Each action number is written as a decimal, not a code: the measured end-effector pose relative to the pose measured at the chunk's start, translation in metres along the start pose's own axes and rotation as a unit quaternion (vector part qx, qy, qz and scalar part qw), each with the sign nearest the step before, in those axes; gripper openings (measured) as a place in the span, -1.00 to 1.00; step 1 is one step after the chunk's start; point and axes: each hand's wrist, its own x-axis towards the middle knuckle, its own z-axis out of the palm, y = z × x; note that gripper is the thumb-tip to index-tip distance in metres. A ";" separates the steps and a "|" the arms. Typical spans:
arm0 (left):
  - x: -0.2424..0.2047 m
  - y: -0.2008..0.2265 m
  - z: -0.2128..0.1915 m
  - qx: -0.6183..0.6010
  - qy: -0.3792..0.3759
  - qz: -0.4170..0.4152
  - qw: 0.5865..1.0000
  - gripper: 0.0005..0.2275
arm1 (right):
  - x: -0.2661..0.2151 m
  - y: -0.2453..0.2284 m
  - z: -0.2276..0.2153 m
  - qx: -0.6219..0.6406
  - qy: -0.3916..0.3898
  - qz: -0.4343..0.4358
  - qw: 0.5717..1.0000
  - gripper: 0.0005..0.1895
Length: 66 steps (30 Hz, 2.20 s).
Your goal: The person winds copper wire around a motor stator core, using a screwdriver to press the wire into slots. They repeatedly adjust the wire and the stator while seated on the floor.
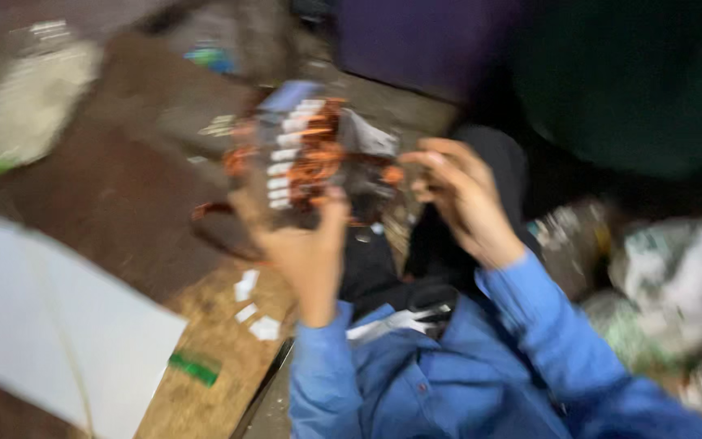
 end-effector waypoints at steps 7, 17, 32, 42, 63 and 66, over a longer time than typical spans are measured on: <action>-0.001 0.005 0.000 -0.001 -0.001 0.034 0.999 -0.11 | -0.014 0.011 0.018 0.221 -0.047 0.114 0.967 -0.81; -0.002 0.017 0.004 -0.017 -0.015 0.020 1.000 -0.19 | -0.013 0.005 0.023 0.161 -0.064 0.088 0.981 -0.76; -0.007 0.026 0.022 0.088 0.017 -0.012 0.996 -0.46 | -0.022 0.005 0.027 0.162 -0.035 0.054 0.985 -0.79; -0.022 0.031 0.009 0.007 -0.003 0.101 0.995 -0.26 | -0.021 0.009 0.020 0.121 0.006 0.011 0.993 -0.81; -0.011 0.071 0.000 0.354 -0.274 0.275 0.851 -0.75 | -0.055 -0.007 0.045 -0.333 0.046 -0.301 0.892 -0.74; -0.015 0.067 0.001 0.323 -0.265 0.262 0.870 -0.77 | -0.061 -0.008 0.046 -0.350 0.021 -0.306 0.885 -0.76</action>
